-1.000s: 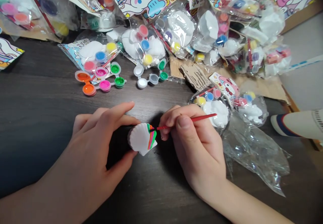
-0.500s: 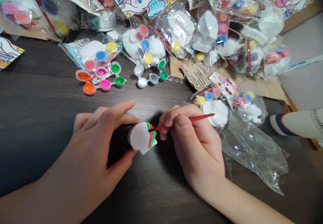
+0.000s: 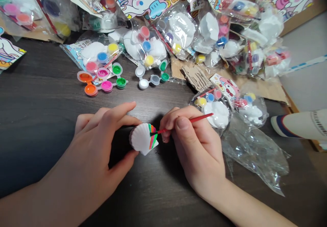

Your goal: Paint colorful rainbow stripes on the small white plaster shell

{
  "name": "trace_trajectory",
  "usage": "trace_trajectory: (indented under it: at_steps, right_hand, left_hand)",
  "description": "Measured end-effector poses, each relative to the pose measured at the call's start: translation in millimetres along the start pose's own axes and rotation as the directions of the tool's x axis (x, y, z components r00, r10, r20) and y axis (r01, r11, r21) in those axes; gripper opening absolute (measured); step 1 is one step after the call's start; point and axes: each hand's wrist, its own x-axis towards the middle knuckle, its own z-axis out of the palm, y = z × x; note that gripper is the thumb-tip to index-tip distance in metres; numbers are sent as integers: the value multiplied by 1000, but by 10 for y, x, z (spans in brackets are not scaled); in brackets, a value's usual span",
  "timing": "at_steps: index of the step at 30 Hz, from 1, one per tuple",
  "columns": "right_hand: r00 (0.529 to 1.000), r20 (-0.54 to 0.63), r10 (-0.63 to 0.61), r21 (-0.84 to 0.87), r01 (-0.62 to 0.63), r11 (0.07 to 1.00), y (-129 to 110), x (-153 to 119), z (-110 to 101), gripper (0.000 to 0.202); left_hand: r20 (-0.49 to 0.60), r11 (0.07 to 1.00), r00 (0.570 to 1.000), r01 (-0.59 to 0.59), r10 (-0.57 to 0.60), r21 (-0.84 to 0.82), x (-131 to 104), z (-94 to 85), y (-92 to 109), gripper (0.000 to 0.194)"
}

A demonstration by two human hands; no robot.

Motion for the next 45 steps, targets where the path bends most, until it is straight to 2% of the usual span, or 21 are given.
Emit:
trace_trajectory:
  at_steps: [13, 22, 37, 45]
  right_hand:
    - [1000, -1, -2, 3, 2, 1000, 9, 8, 3, 21]
    - [1000, -16, -20, -55, 19, 998, 3, 11, 15, 20]
    - [1000, -2, -7, -55, 7, 998, -10, -3, 4, 21]
    - [999, 19, -41, -72, 42, 996, -2, 3, -5, 21]
  left_hand:
    - [0, 1000, 1000, -8, 8, 11, 3, -1, 15, 44]
    - [-9, 1000, 1000, -2, 2, -6, 13, 6, 22, 45]
    - [13, 1000, 1000, 1, 0, -12, 0, -9, 18, 49]
    - [-26, 999, 999, -43, 43, 9, 12, 13, 1, 44]
